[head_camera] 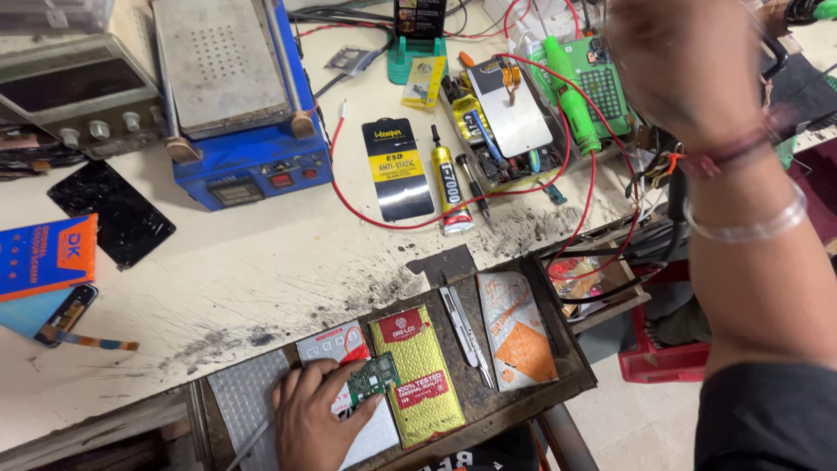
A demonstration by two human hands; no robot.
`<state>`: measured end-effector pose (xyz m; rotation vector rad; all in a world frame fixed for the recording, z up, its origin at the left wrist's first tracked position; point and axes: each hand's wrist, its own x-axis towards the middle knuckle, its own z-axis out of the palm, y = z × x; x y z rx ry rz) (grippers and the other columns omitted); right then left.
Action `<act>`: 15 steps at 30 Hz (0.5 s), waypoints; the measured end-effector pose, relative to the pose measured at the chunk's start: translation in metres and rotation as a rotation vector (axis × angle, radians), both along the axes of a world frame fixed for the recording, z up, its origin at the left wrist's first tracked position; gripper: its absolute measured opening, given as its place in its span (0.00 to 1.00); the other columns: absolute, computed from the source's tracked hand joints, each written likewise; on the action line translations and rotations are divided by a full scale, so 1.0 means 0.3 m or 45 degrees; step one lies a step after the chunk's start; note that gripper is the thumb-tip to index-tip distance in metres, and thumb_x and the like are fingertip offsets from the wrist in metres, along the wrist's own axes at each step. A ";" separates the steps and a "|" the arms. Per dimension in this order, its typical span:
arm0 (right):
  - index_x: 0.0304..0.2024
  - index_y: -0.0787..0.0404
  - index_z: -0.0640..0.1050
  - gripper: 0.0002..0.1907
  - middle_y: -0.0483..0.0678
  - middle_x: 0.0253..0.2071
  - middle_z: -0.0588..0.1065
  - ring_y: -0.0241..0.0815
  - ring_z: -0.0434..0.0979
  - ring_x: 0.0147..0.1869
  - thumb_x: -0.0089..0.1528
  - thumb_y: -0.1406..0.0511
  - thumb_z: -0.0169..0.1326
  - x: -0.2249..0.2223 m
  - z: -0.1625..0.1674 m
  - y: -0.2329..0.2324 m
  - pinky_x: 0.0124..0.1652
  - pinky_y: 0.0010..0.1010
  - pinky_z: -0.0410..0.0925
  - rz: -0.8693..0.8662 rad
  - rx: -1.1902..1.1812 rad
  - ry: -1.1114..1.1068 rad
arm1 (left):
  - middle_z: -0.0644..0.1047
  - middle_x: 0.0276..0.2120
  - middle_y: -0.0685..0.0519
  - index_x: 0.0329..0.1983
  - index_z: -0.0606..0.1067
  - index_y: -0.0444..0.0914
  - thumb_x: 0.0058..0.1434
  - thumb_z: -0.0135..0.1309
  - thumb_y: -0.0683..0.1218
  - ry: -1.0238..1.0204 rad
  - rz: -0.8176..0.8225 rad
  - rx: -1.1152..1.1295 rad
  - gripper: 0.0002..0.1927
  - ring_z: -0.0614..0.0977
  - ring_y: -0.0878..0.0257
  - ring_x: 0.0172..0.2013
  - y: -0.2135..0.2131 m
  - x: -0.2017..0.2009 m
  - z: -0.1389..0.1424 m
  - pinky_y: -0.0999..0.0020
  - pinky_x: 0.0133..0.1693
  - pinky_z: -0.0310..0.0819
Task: The person sits at a repair bench and solders a small green circuit board resting on a lower shelf, holding the board steady with one hand while applying a green soldering iron to its components with the other. They occasionally reposition the board and, near the end, another person holds up a phone while the person continues soldering.
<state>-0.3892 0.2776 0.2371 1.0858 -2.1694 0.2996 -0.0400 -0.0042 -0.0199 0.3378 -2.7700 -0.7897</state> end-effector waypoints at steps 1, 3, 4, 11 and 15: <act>0.46 0.62 0.83 0.08 0.55 0.37 0.81 0.50 0.82 0.36 0.68 0.66 0.59 -0.082 -0.011 -0.059 0.34 0.38 0.72 -0.046 0.107 -0.184 | 0.76 0.40 0.56 0.47 0.83 0.52 0.39 0.70 0.61 -0.027 -0.006 0.003 0.29 0.75 0.57 0.46 -0.004 -0.001 -0.004 0.52 0.53 0.62; 0.48 0.57 0.84 0.11 0.53 0.40 0.81 0.52 0.82 0.38 0.69 0.60 0.59 -0.240 -0.051 -0.169 0.40 0.42 0.74 -0.159 0.345 -0.427 | 0.76 0.41 0.56 0.49 0.84 0.53 0.37 0.71 0.61 -0.078 -0.021 0.012 0.32 0.76 0.57 0.45 -0.014 -0.007 -0.016 0.52 0.53 0.62; 0.49 0.56 0.84 0.13 0.53 0.40 0.82 0.54 0.83 0.39 0.65 0.58 0.59 -0.305 -0.075 -0.218 0.41 0.44 0.74 -0.207 0.466 -0.481 | 0.76 0.42 0.57 0.50 0.83 0.54 0.38 0.71 0.62 -0.136 -0.019 0.036 0.32 0.76 0.58 0.45 -0.018 -0.009 -0.023 0.52 0.53 0.62; 0.51 0.46 0.84 0.20 0.54 0.49 0.81 0.56 0.81 0.53 0.55 0.58 0.66 -0.393 -0.109 -0.437 0.51 0.46 0.73 -0.667 0.955 -0.692 | 0.75 0.45 0.53 0.52 0.83 0.54 0.41 0.71 0.63 -0.258 -0.080 0.056 0.32 0.75 0.58 0.51 -0.046 -0.016 -0.075 0.48 0.56 0.58; 0.54 0.49 0.85 0.25 0.58 0.50 0.81 0.59 0.81 0.52 0.54 0.70 0.60 -0.395 -0.055 -0.434 0.51 0.47 0.73 -0.493 0.873 -0.529 | 0.76 0.45 0.54 0.51 0.83 0.54 0.40 0.71 0.63 -0.203 -0.078 0.068 0.32 0.76 0.58 0.50 -0.054 -0.024 -0.090 0.48 0.56 0.58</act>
